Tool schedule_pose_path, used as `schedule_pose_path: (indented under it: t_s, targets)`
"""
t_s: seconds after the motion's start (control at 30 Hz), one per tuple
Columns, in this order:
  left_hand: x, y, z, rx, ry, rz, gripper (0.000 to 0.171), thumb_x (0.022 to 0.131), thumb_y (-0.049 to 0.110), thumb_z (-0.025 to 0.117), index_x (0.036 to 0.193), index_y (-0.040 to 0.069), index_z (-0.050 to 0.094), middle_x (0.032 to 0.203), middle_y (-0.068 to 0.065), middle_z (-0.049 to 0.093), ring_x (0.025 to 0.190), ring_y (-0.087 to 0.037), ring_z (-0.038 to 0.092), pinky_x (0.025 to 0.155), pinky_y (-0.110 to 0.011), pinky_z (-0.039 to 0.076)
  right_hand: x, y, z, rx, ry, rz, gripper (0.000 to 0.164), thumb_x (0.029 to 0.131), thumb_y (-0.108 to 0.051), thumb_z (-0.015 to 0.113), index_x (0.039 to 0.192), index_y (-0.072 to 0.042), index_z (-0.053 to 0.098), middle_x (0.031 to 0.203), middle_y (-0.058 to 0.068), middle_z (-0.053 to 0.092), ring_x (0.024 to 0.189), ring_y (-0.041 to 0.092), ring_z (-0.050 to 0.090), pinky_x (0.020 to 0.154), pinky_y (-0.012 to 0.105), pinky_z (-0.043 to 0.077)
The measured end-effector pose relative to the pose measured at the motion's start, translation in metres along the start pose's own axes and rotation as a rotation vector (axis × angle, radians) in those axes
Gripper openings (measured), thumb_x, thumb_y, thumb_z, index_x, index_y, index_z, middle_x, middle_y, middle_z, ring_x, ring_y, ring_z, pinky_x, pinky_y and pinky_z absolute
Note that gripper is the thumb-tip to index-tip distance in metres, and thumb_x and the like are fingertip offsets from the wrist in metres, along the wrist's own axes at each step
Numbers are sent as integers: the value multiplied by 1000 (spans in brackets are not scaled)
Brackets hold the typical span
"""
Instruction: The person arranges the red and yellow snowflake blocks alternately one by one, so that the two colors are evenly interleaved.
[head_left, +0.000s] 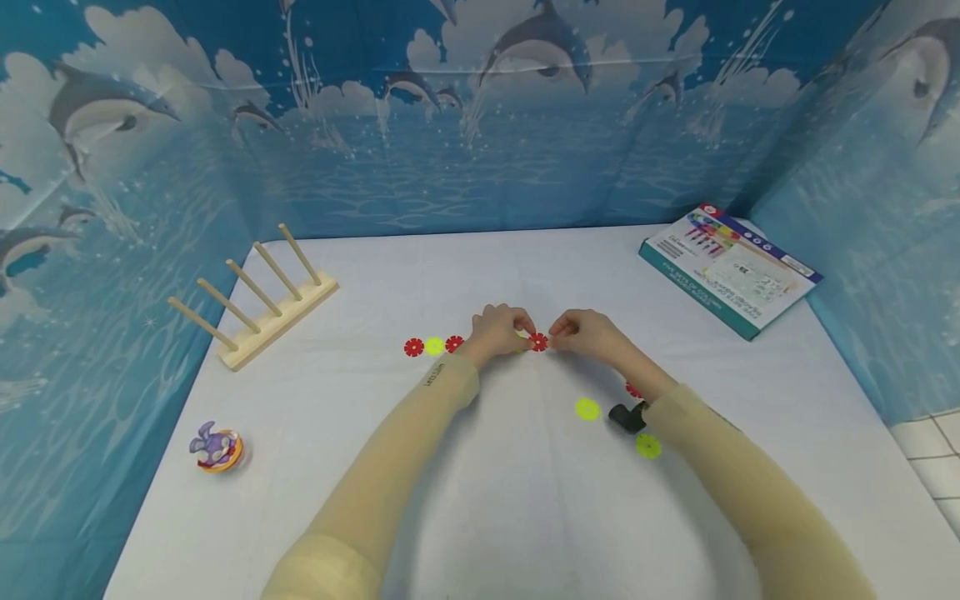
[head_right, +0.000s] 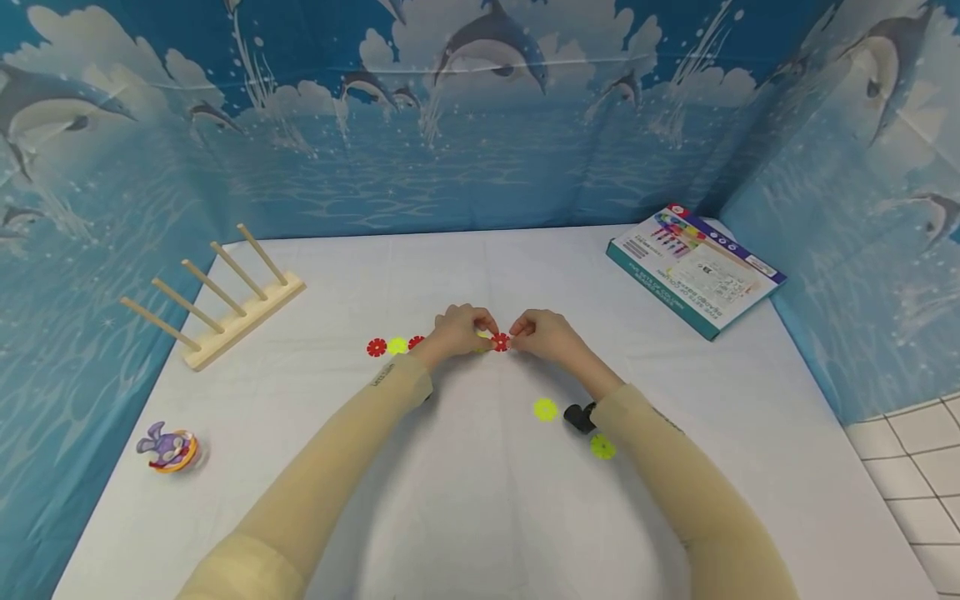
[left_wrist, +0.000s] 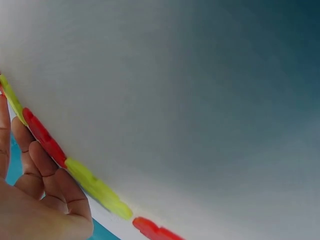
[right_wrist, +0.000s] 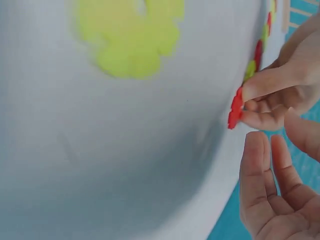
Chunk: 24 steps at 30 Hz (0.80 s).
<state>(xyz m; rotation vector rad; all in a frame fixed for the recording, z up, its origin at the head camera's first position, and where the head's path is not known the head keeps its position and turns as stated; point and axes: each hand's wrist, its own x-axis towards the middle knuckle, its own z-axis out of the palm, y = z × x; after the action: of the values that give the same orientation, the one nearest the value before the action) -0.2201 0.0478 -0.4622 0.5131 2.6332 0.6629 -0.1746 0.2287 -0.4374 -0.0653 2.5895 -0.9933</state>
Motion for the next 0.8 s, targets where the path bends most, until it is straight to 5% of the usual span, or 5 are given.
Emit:
schedule_pose_path:
  t_s: [0.4,0.8]
  targets:
    - [1,0,3,13,7,-14,18,87,30,74,105,26,71,110,3,62,112,-19,48,96,-41,35,-58,24,8,-41,-68,-54,27,84,-21,77,104,-5,67,91,4,66,85,17,58,78,31,48]
    - [-1,1,0,-10,3,-12,18,87,28,74,105,25,71,109,3,61,110,-19,48,96,-40,35,-75,33,21,-72,-64,-22,35,78,-18,84,104,-4,66,93,5,62,87,19,55,79,32,48]
